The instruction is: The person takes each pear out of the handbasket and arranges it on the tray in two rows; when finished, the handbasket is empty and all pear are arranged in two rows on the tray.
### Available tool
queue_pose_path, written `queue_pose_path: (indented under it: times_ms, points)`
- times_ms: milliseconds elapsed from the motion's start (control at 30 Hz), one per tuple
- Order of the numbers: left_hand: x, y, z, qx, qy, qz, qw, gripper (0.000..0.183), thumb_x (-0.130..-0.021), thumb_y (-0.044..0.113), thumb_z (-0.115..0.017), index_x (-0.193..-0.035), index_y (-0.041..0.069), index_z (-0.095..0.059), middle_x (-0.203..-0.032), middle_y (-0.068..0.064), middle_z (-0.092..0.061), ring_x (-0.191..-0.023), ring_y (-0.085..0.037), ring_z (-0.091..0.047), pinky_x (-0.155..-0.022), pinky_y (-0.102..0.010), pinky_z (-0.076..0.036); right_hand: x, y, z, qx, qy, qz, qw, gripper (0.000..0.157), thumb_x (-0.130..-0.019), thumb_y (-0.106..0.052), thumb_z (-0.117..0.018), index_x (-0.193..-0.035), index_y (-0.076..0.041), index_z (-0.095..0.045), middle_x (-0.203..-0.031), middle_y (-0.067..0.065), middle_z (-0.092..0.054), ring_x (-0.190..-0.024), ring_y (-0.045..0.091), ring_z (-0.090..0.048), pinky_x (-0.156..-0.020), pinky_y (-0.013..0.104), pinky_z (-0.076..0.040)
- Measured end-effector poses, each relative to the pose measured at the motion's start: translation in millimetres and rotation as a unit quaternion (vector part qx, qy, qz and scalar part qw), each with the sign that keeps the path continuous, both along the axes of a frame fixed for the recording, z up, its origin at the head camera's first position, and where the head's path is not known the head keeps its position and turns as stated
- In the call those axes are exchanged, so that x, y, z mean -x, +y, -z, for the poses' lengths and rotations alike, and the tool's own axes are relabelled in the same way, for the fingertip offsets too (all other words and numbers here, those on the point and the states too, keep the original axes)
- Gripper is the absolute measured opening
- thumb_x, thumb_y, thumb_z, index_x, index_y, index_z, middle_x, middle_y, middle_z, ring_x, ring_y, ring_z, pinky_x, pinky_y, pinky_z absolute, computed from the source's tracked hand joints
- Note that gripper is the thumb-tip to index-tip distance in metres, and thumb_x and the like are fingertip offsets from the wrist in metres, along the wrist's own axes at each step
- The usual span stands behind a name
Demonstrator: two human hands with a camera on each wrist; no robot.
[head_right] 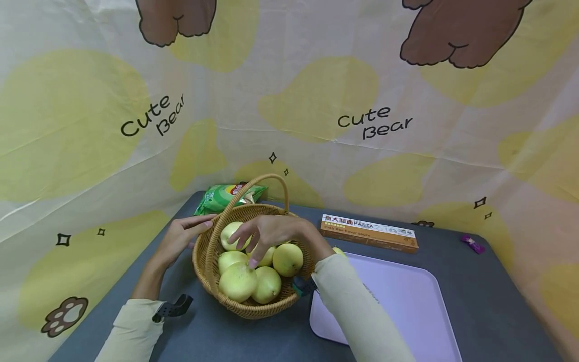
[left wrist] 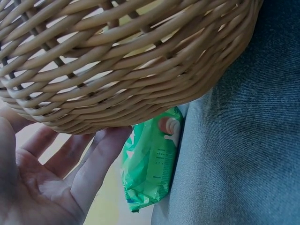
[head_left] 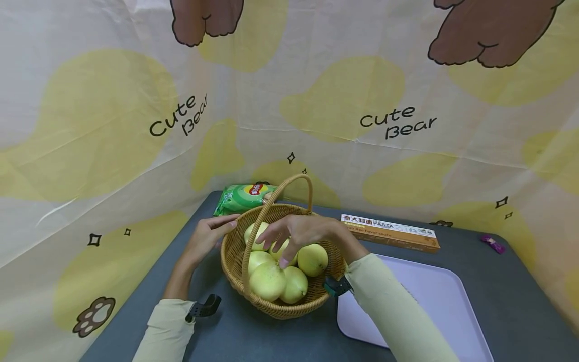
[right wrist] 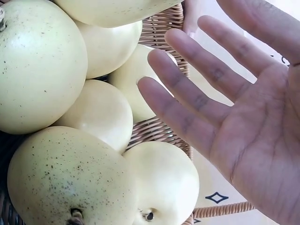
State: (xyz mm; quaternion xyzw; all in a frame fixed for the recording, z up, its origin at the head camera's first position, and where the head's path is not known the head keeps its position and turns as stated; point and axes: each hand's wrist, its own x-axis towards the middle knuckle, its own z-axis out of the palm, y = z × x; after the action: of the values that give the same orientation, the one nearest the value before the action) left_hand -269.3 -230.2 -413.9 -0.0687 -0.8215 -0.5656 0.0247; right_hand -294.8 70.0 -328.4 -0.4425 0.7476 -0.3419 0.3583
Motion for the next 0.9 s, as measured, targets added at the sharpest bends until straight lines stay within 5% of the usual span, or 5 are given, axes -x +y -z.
queue_pose_path:
  times_ms: [400,900]
  points:
    - [1.2,0,1.6,0.005,0.008,0.002,1.0,0.042,-0.105,0.036,-0.069,-0.14,0.014,-0.072,-0.141,-0.015,-0.068,-0.112,-0.019,-0.067,-0.075,-0.037,-0.062,-2.9,-10,0.6,-0.04,-0.008,-0.033,0.999,0.073,-0.081,-0.011,-0.091,-0.148,-0.015,-0.063,-0.136,-0.002,-0.069,-0.126,0.022,-0.065,-0.113,0.052,-0.05]
    - [-0.4,0,1.1,0.0,-0.002,0.0,1.0,0.043,-0.105,0.038,-0.069,-0.14,0.015,-0.072,-0.141,-0.015,-0.068,-0.118,-0.027,-0.067,-0.079,-0.04,-0.062,-6.5,-18,5.0,-0.079,0.006,-0.058,0.995,0.069,-0.079,-0.013,-0.093,-0.142,-0.025,-0.069,-0.142,-0.019,-0.062,-0.13,0.018,-0.057,-0.112,0.041,-0.05]
